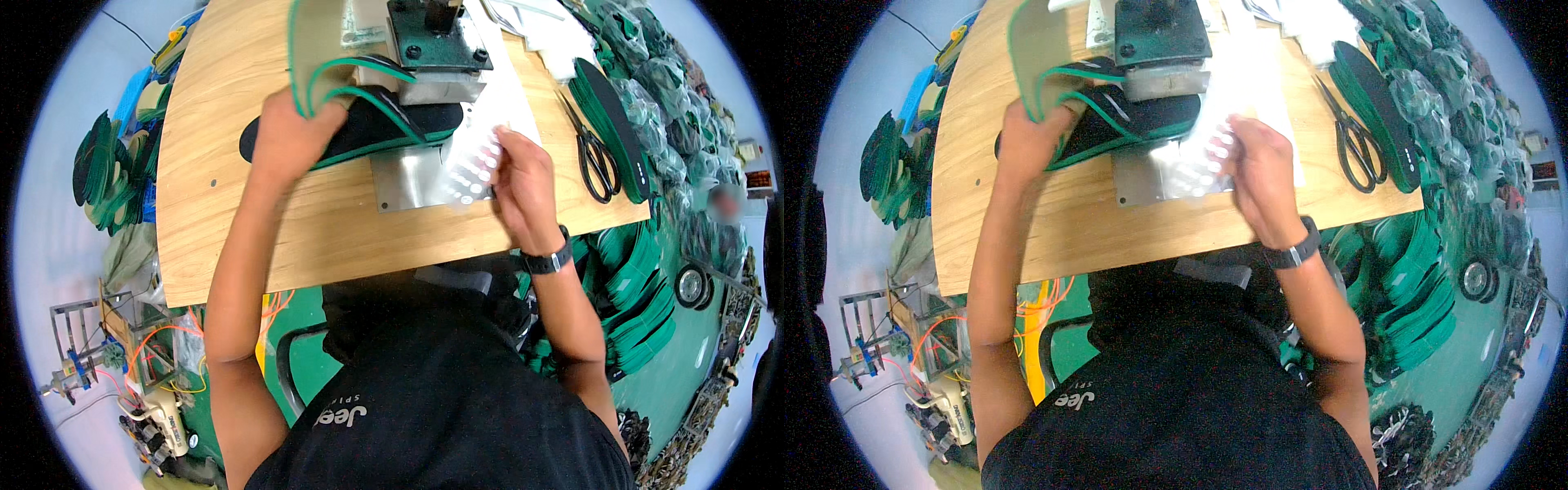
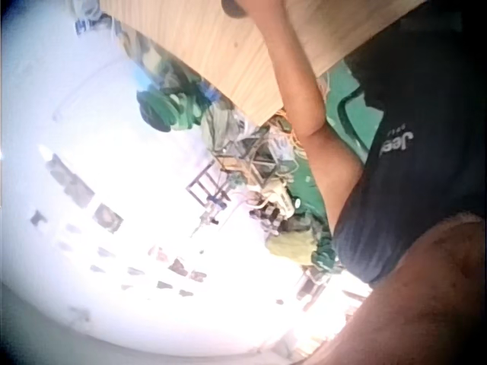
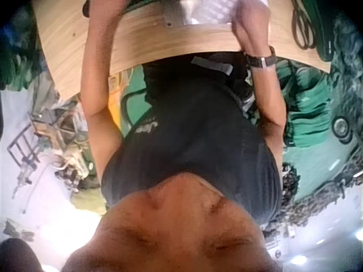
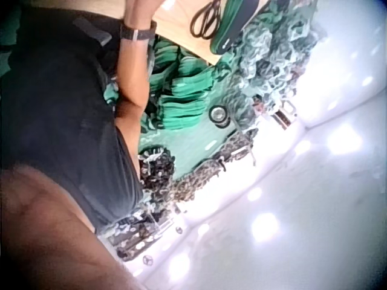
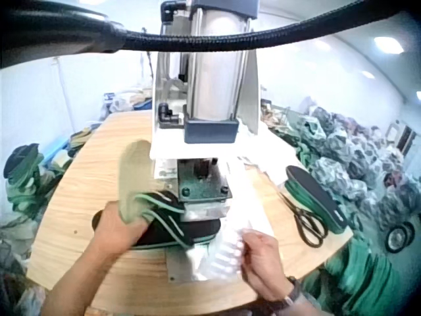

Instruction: The person take an insole from a stack, places it on a metal plate, and applies a circular label from a plastic sheet onto it. They use shears to cut individual labels from the sheet and organize the insoles back into a stack.

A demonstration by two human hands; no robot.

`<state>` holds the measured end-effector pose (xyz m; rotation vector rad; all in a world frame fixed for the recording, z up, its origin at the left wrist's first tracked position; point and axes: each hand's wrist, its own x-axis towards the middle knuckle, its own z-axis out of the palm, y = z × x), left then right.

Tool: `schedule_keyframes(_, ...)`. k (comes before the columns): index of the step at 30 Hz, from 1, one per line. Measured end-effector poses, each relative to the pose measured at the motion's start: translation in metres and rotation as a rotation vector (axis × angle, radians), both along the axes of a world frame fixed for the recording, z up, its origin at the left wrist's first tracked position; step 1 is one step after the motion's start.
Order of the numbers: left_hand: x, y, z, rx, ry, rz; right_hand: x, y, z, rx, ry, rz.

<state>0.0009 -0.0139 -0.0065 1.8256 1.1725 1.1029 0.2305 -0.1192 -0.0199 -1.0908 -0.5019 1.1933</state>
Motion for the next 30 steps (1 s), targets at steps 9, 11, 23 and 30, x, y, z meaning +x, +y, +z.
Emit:
schedule_keyframes(9,-0.009,0.006,-0.001,-0.043,-0.077,0.062,-0.001,0.016,-0.003,-0.14,-0.198,0.382)
schedule_keyframes(11,-0.007,0.006,0.001,-0.046,-0.051,0.067,-0.003,0.017,-0.003,-0.137,-0.201,0.365)
schedule_keyframes(23,-0.005,-0.004,0.006,-0.022,0.117,0.001,-0.005,0.018,-0.002,-0.165,-0.273,0.338)
schedule_keyframes(30,0.0,-0.002,0.005,0.042,0.416,-0.157,-0.007,0.018,-0.004,-0.186,-0.319,0.344)
